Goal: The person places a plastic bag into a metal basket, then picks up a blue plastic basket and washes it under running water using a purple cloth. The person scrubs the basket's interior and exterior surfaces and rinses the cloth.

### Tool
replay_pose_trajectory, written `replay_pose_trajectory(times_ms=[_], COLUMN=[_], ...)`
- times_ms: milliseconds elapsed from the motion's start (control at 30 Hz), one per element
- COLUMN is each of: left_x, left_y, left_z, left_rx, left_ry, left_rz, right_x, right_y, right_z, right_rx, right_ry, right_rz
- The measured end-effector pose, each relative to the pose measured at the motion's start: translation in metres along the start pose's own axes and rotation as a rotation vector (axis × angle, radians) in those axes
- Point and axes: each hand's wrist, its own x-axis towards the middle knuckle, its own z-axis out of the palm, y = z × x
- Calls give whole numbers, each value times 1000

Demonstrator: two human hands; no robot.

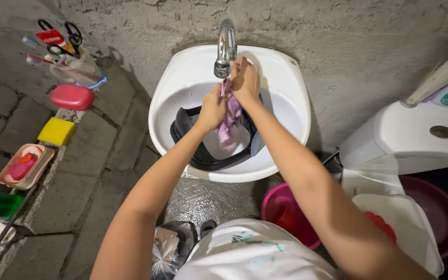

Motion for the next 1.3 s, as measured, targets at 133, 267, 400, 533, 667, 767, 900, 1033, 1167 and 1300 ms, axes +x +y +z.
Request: replay_pose_trajectory(times_ms=[133,267,400,533,667,767,900,1033,1167,1300], left_x=[3,1,-41,-69,-64,-76,-66,-42,-15,0], left_y=[11,12,-30,-101,-132,-113,-49,12,22,-18], left_z=[-12,-37,-79,-97,-97,-101,-105,-112,-105,-104], left_rx=[-14,299,332,-568,-863,-909,-1046,-1084,-986,-1300], left_ry=[52,111,338,162,186,201,195,233,258,159], left_rz=[-226,-44,-254,-975,-1283,-1180,-883,-696,-907,-848], right_x=[-41,-62,-67,-82,-112,-115,-95,-93,-101,-122], right_y=[2,7,-15,-52,-92,-98,-119,-154,-172,-157], right_z=[3,-11,-3,0,3,-12,-49,-70,-60,-80], right_rx=[899,1516,936,375,-118,137,4,-246,-460,-252], right_ry=[-313,-884,-453,-319,-398,-466,-364,-141,-94,-255], right_rz=[372,668,455,250,-211,-101,-63,-365,-693,-706])
